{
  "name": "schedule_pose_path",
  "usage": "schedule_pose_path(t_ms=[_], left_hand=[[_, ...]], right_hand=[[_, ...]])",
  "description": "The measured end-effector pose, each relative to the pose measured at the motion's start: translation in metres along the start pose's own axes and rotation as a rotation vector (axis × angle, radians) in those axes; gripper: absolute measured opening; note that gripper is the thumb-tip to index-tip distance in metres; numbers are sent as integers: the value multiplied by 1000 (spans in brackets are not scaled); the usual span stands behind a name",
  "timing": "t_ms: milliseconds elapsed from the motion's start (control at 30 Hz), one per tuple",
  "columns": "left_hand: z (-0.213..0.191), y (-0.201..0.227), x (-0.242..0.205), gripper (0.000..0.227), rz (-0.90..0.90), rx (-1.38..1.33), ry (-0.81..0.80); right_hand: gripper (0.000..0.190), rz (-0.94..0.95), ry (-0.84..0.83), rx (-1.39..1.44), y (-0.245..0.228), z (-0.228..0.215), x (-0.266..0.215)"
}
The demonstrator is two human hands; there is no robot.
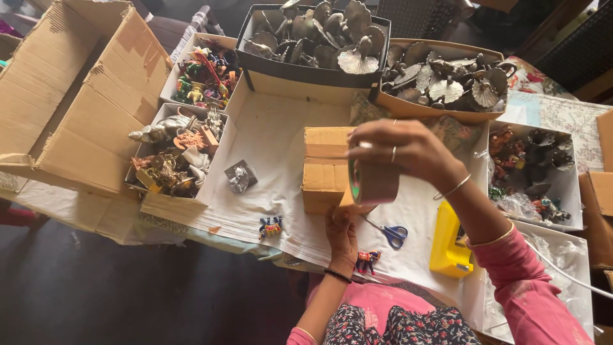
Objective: The person tapes a small cardboard box using a roll of brown packing tape and scissors. They apply tape to the seams, cut the tape with scissors, and smooth it down. The person then places the sealed box into a larger cardboard box.
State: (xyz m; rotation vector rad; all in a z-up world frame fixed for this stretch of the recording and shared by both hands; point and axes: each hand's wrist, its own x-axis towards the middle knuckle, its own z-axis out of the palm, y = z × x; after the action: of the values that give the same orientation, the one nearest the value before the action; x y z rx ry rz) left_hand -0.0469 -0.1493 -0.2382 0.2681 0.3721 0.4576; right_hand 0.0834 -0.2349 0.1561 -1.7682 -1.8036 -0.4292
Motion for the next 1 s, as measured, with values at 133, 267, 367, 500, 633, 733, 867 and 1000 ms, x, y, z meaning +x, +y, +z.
schedule_pose_path(t_ms=[133, 267, 367, 500, 633, 733, 867, 1000], left_hand=[[-25, -14, 12, 64, 21, -28, 23], [-19, -13, 9, 63, 47, 9, 51], [-18, -15, 8, 57, 70, 31, 74], [-67, -38, 28, 42, 108, 27, 87], [-24, -24, 20, 32, 60, 63, 156], [3, -17, 14, 28, 48, 152, 207], [-2, -24, 20, 27, 50, 142, 165], [-2, -23, 22, 23, 47, 171, 142]], right_hand=[[35, -62, -19, 92, -12, 10, -7], [38, -146, -53, 12, -19, 15, -16], [41, -229, -66, -99, -20, 21, -24], [39, -258, -48, -101, -21, 30, -30], [40, -247, -64, -120, -20, 36, -33], [40, -268, -75, -124, -21, 35, -31], [42, -285, -67, -147, -21, 35, -30], [43, -294, -65, -161, -20, 36, -32]])
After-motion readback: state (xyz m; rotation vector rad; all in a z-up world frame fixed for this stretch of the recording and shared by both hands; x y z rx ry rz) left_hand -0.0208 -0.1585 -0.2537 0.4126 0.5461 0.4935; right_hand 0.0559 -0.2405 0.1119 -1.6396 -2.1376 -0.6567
